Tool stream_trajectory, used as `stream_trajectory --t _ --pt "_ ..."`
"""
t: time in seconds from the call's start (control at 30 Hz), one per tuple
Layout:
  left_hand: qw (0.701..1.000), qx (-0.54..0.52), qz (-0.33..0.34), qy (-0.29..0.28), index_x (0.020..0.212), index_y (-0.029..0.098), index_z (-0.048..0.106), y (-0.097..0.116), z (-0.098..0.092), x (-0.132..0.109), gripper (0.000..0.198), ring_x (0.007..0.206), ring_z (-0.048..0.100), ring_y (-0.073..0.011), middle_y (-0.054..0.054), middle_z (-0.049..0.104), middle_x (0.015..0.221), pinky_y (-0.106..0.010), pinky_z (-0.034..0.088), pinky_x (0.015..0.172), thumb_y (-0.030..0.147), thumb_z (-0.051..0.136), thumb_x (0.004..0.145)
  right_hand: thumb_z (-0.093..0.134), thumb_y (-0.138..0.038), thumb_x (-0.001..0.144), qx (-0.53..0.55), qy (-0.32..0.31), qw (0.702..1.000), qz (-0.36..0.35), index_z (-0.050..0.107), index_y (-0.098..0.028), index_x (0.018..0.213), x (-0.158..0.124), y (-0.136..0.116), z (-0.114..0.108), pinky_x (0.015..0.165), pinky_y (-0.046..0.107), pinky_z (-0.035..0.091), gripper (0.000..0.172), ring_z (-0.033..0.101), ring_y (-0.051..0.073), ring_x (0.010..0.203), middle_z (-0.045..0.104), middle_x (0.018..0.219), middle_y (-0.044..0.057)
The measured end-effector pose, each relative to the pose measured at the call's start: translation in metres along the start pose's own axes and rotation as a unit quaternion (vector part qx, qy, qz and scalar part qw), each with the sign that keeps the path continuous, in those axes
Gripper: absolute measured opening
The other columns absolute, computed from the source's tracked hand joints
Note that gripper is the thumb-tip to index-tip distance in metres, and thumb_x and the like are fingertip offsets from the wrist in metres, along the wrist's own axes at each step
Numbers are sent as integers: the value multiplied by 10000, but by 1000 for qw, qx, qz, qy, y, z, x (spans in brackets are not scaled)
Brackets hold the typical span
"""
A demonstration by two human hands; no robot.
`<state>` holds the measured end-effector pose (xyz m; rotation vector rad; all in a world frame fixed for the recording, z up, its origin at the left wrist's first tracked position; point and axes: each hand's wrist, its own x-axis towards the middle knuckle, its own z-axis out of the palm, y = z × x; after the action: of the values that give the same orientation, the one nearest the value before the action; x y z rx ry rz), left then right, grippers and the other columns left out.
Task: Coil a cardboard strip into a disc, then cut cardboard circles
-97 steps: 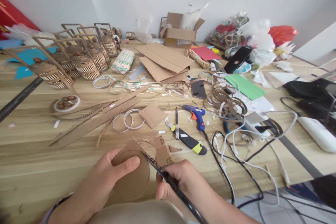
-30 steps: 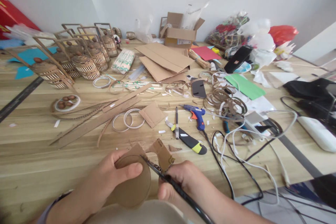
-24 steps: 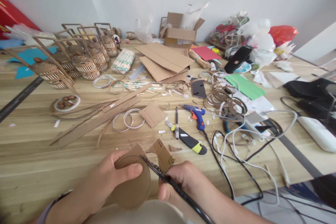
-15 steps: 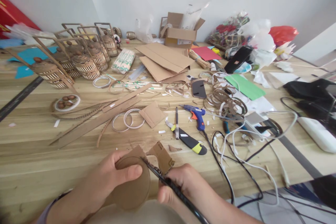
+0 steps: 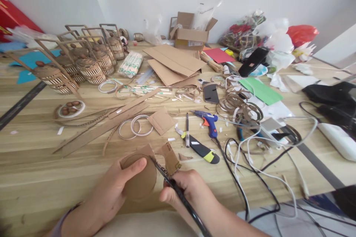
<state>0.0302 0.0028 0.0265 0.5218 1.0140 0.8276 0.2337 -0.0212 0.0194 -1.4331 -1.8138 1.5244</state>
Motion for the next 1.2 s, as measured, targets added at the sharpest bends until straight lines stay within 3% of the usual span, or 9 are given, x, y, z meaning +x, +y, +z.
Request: stream_trajectory --t 0.27,0.43,0.5,0.57,0.63,0.7,0.77,0.93,1.2 --pt "999 25 5 33 935 157 778 3 3 -1 491 957 739 -329 -108 816 946 -388 552 853 512 889 614 448 -977 687 29 8 1000 8 588 -171 641 5 1 0 484 249 235 819 293 110 527 339 555 -47" --pt "982 -46 54 174 1002 170 751 14 -9 5 557 858 754 -300 -77 813 904 -331 561 673 486 915 574 602 -865 734 -3 -37 999 -32 687 -167 832 -1 14 -13 462 230 236 710 339 109 508 418 551 -53" --pt "975 -41 70 208 1022 172 743 17 -13 7 594 910 748 -297 -74 813 922 -317 557 696 494 924 558 657 -791 764 -8 9 999 -41 670 -187 813 -10 14 -19 451 233 246 606 338 108 488 427 539 -59" --pt "977 -15 56 206 1013 167 747 14 -13 9 609 969 737 -307 -83 813 943 -320 551 738 513 923 544 709 -687 799 -15 118 991 -54 662 -213 822 -18 9 -24 466 235 310 477 385 112 481 472 553 -58" --pt "985 16 31 172 1000 159 753 8 -10 10 620 1006 725 -329 -101 812 961 -340 544 774 532 918 533 756 -533 823 -28 232 970 -59 665 -243 892 -20 -1 -27 510 234 396 312 466 121 492 534 586 -58" --pt "989 47 6 138 1002 161 755 1 -6 10 621 1010 721 -347 -115 811 984 -365 541 779 550 903 542 766 -387 819 -38 287 955 -63 653 -263 964 -14 -11 -27 558 234 463 222 550 130 525 596 634 -55" --pt "989 77 -4 123 989 169 755 -6 -4 9 599 985 722 -352 -116 810 986 -375 538 759 569 884 562 738 -320 818 -16 268 961 -69 627 -264 997 -4 -18 -26 614 241 513 218 633 149 620 664 742 -25" --pt "990 101 7 93 947 176 756 -10 -4 8 536 946 727 -330 -100 814 994 -374 528 786 556 871 588 736 -331 813 101 117 987 -31 594 -238 996 18 -24 -22 645 245 535 250 648 143 700 699 915 20" --pt "997 53 -30 47 966 203 765 -9 1 7 502 999 724 -350 -94 816 1007 -415 523 851 511 891 590 741 -277 798 148 79 985 -27 573 -212 995 22 -27 -21 681 261 500 267 596 137 727 651 873 7"
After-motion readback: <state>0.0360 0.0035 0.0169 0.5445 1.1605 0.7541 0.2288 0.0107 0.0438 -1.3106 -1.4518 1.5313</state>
